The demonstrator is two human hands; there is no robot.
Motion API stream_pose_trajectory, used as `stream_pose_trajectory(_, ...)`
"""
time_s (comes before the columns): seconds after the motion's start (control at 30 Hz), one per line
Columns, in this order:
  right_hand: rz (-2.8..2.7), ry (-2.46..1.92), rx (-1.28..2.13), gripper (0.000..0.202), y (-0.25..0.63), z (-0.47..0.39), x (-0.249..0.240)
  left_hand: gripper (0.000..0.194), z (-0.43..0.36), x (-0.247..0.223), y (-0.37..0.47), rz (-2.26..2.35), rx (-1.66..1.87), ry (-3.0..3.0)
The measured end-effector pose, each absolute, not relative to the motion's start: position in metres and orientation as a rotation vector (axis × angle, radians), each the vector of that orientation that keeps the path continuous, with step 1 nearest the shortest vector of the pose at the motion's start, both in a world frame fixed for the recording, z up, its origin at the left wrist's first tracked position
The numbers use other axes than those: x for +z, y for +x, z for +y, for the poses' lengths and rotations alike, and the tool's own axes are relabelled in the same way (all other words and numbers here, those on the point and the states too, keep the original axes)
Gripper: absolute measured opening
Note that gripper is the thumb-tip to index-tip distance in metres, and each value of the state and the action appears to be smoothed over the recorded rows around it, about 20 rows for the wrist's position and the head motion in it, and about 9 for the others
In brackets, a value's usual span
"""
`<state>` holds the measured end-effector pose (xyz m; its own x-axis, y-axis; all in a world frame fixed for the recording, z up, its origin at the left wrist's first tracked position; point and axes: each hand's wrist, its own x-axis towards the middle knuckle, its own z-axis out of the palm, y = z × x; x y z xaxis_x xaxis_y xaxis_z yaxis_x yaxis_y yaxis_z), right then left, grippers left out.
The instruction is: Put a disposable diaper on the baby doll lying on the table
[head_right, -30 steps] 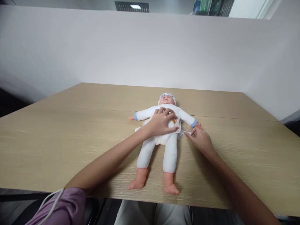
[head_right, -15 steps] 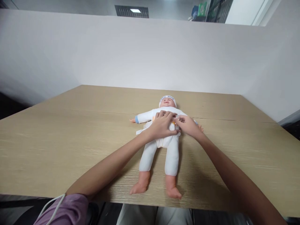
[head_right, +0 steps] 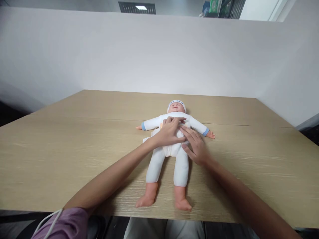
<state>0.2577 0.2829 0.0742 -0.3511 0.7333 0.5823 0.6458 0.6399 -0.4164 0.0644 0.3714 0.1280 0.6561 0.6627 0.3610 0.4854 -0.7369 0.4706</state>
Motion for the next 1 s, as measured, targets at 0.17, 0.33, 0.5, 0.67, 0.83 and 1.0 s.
stream_pose_trajectory(0.17,-2.145,-1.058,0.167,0.060,0.264,0.290,0.071,0.057,0.381,0.127,0.032,0.556,0.869,2.235)
stream_pose_trajectory(0.33,-2.179,-1.098,0.119,0.061,0.264,0.287,0.072,0.044,0.383,0.093,-0.025,0.750,0.984,2.227)
stream_pose_trajectory(0.5,-2.106,-1.094,-0.010,0.051,0.255,0.284,0.085,0.042,0.387,0.071,-0.065,0.999,0.793,2.442)
stream_pose_trajectory(0.67,-1.949,-1.110,-0.170,0.018,0.222,0.294,0.116,0.029,0.387,0.074,-0.069,1.281,0.591,2.605)
stream_pose_trajectory(0.83,-2.061,-1.323,0.001,0.018,0.182,0.318,0.144,0.030,0.387,0.075,-0.070,1.360,0.564,2.393)
stream_pose_trajectory(1.0,-2.153,-1.628,0.196,0.029,0.170,0.334,0.150,0.041,0.392,0.082,-0.076,1.277,0.570,2.193)
